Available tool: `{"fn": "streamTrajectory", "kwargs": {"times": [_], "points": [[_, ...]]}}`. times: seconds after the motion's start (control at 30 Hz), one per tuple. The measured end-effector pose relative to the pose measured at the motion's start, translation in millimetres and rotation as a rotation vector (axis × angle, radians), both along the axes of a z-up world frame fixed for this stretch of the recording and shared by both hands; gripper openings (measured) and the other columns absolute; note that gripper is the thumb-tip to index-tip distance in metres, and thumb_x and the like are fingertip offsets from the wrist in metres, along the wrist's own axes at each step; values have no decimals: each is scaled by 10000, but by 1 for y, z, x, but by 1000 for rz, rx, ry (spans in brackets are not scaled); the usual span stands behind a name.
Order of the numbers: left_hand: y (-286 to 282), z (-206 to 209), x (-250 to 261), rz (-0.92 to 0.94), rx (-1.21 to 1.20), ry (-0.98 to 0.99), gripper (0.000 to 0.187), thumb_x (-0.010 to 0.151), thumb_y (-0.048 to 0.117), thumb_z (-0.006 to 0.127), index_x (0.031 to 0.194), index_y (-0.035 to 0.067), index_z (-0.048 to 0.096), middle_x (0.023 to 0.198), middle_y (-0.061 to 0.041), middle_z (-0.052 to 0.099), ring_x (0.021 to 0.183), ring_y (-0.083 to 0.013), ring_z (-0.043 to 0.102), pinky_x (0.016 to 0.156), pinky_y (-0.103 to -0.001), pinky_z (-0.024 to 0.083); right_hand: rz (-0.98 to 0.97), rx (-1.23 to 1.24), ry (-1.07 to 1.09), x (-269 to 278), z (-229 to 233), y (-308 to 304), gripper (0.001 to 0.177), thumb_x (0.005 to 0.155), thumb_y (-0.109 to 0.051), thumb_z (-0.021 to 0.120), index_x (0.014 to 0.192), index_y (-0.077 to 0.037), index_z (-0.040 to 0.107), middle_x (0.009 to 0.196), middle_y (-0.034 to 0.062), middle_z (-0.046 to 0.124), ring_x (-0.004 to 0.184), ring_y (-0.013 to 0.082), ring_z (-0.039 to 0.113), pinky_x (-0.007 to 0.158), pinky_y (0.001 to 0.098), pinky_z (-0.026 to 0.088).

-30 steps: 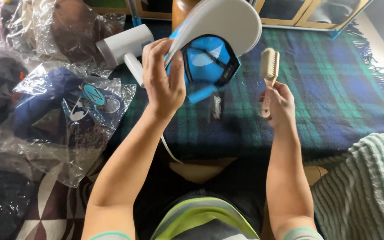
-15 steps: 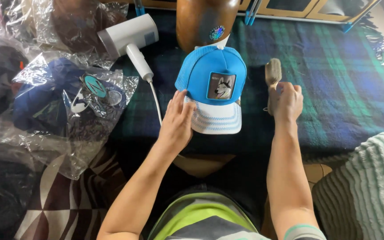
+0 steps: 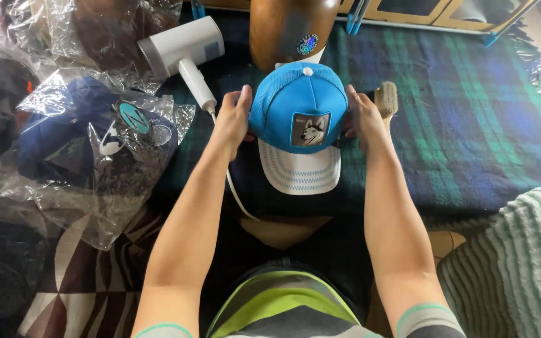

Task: Cleaning and brushing a baseball cap using a wooden brush and a lint remover tool.

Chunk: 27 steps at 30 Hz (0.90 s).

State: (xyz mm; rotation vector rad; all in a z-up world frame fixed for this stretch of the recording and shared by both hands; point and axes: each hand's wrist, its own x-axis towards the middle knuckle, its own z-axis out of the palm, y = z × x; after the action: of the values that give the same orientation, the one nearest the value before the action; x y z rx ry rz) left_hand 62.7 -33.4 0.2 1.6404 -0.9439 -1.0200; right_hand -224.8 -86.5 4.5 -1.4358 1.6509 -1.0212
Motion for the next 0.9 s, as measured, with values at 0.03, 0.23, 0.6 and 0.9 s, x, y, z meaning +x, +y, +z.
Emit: {"fn": "streamTrajectory", "kwargs": {"times": [0.03, 0.23, 0.6, 0.9], "points": [[2, 16, 1, -45, 23, 148, 791, 905, 742, 545, 1474, 197, 470, 1232, -278, 661, 866, -404, 768, 690, -470, 657, 1, 35, -77, 3, 13, 5, 569, 986, -680, 593, 1204, -164, 693, 809, 176, 692, 523, 273, 700, 364, 344, 547], [-14, 35, 19, -217, -245, 738, 672, 908, 258, 723, 1513, 116, 469, 1202, -250, 578, 968, -406, 693, 754, -522, 598, 242, -42, -831, 14, 45, -6, 78, 921, -148, 634, 992, -115, 639, 646, 95, 587, 504, 210, 638, 401, 258, 437], [-166, 123, 34, -279, -643, 666, 204, 921, -13, 630, 1041, 35, 789, 963, -90, 754, 798, -148, 660, 691, -218, 520, 362, -307, -965, 38, 130, -149, 121, 886, 43, 621, 941, -26, 704, 831, 108, 691, 700, 196, 654, 655, 270, 547], [-274, 90, 33, -206, -559, 235, 377, 966, 294, 533, 1289, 172, 684, 1434, -162, 508, 1330, -371, 499, 1104, -522, 426, 245, -198, -687, 66, 96, -261, 301, 946, -145, 600, 1221, -114, 717, 988, 62, 722, 780, 152, 653, 671, 288, 568]]}}
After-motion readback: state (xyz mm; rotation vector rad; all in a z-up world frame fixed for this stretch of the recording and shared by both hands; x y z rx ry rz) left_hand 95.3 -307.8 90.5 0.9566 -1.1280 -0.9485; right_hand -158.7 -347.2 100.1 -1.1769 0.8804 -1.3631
